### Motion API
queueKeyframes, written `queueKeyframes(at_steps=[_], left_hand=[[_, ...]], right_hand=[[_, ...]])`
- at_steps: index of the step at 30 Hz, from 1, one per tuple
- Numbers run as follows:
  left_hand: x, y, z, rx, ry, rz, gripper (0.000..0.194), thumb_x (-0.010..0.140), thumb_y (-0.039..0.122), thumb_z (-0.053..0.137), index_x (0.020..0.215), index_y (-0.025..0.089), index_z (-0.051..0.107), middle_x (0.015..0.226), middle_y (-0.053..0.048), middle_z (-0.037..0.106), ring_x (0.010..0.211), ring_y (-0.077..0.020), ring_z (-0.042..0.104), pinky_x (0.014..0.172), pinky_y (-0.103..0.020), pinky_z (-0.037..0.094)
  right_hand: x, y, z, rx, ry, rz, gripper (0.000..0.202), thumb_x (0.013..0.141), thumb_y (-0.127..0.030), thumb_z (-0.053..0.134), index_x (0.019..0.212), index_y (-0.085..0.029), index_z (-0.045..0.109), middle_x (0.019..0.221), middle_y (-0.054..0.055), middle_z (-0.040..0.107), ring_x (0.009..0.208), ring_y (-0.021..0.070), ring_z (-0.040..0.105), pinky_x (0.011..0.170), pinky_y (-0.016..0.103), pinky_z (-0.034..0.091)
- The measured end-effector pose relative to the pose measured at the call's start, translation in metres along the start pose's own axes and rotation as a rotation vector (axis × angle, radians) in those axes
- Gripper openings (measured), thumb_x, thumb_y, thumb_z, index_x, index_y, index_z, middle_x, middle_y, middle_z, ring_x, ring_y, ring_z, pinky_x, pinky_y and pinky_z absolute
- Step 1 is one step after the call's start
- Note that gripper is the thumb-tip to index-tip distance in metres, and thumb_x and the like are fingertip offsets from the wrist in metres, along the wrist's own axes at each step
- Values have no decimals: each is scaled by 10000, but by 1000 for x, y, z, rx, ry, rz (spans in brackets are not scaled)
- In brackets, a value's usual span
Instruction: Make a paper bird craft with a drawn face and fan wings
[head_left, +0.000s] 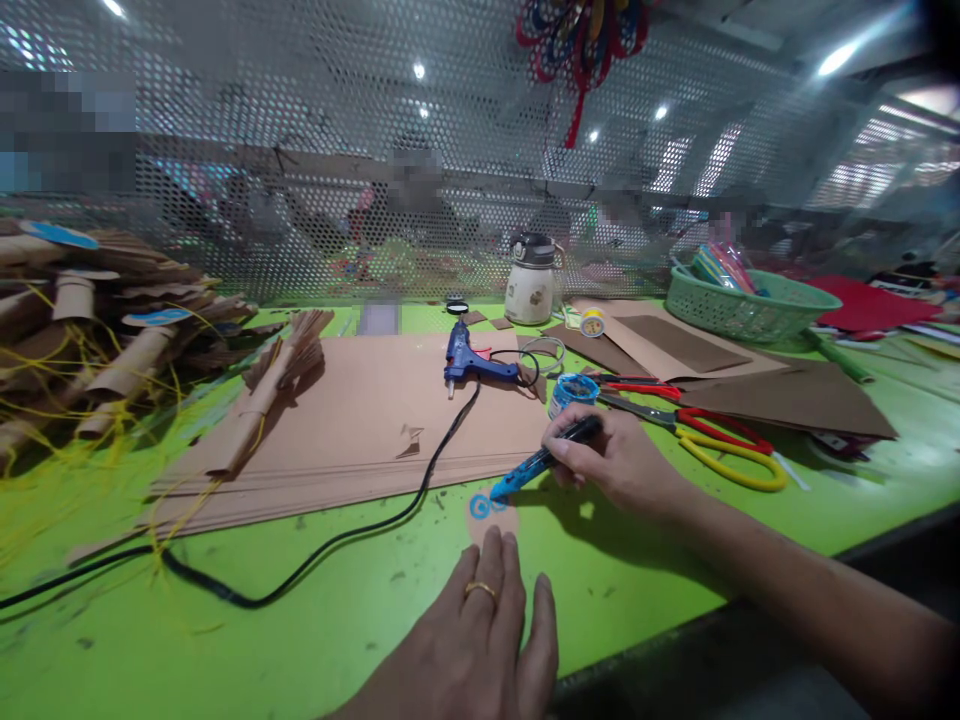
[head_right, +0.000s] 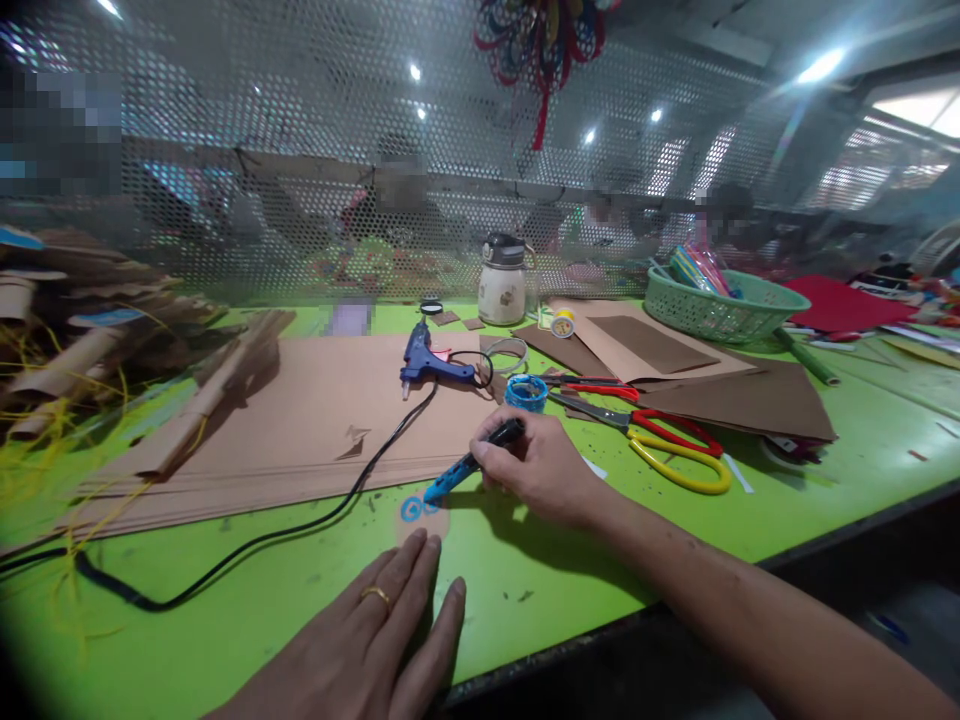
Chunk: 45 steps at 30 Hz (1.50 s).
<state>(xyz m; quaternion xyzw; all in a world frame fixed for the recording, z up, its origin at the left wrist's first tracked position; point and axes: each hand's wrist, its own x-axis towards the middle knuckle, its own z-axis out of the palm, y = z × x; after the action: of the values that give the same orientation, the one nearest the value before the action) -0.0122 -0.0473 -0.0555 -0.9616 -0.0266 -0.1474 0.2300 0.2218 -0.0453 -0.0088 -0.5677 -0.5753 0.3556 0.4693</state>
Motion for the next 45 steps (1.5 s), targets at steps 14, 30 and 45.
queueKeyframes(at_steps=[14,30,45], left_hand=[[1,-1,-2,16,21,-1,372,976,283,457,1226,15,522,1149,-315,647,1103,-397,642,887,-495,552],[2,-3,3,60,29,3,309,945,131,442,1234,37,499,1152,-277,662,1114,-379,640,887,-470,552],[1,-1,5,39,60,-19,303,956,166,460,1226,34,505,1143,-288,660,1111,-393,637,882,-467,558]], right_hand=[[0,-5,-3,-69,67,-12,141,799,-292,649,735,-186,580,508,-30,591,448,107,498,482,241,408],[0,-1,1,-24,21,5,126,837,-296,622,807,-179,588,550,-20,618,476,112,534,505,244,440],[3,1,-15,134,322,-72,113,774,-279,653,729,-187,607,461,-40,577,409,102,471,423,222,358]])
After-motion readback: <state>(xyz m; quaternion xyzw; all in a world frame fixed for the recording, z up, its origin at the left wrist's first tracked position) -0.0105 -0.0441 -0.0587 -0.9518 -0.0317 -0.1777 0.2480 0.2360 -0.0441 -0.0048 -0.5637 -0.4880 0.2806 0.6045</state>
